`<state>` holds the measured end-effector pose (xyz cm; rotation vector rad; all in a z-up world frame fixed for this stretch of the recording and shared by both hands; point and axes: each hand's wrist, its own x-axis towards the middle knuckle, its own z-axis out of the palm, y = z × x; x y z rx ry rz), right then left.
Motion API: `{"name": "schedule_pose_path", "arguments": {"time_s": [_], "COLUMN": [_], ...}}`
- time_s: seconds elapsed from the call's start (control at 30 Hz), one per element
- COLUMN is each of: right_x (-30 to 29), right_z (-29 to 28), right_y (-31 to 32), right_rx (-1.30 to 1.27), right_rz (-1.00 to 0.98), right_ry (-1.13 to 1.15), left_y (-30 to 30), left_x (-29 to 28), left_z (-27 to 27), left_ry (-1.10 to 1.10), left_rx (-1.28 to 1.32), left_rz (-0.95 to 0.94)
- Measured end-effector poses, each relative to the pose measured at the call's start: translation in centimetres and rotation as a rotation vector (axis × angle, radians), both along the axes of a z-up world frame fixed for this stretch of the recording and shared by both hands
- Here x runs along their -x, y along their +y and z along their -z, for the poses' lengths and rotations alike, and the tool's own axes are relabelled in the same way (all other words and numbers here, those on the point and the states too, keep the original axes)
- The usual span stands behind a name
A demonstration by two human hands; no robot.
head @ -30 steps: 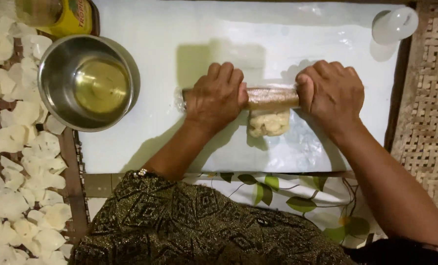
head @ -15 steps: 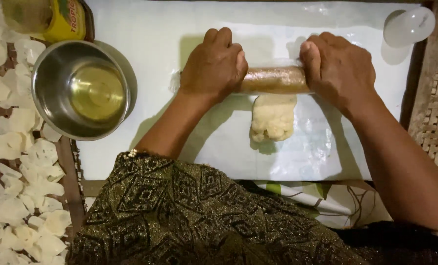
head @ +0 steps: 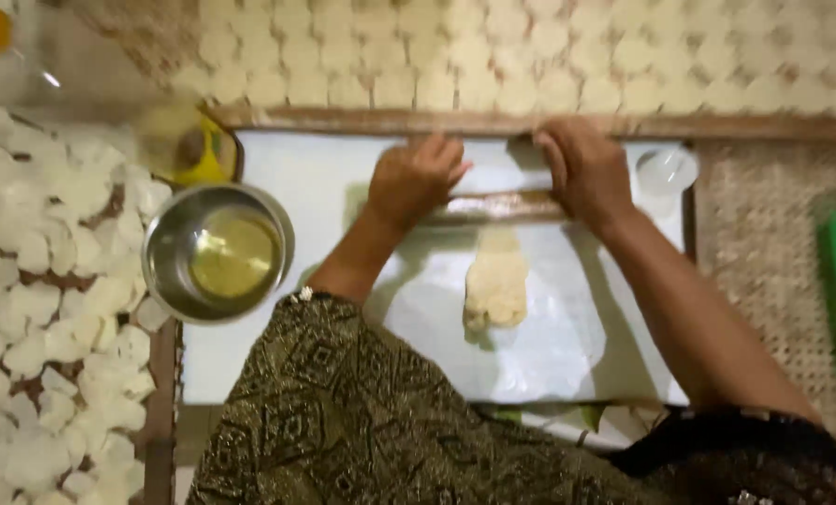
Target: Roll out pieces of dough using a rolling pin on a flat surface.
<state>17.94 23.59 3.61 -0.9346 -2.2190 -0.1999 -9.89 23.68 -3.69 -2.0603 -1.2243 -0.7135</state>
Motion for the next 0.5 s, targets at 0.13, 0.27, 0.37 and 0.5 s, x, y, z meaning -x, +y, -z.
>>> {"name": "schedule_pose_path", "arguments": {"time_s": [0.13,0.27,0.37,0.5], "right_x": [0.2,-0.8,-1.2,-0.4], "right_z": [-2.8,-0.5,1.1,-1.6], "right_y": [-5.0,-6.7,-4.6,-2.6], "right_rx": [-0.257,-0.121,-0.066,0.310], "right_rz": [-0.078,-0.194,-0.076,0.023], "right_ry": [-0.036,-0.258,-0.380,-0.562], "left_y": [-1.5,-2.1,-1.6,-6.8], "left_x": [-0.3,-0.4,-0.2,-2.0], "left_z": [-2.0,-3.6,-1.2,-4.8], "left_ry": [0.011,-0.024,-0.053,0.030], "left_rx": [-0.067,-0.099,-0.022,0.255], "left_rz": [0.001,0.050,0.114,0.194]}}
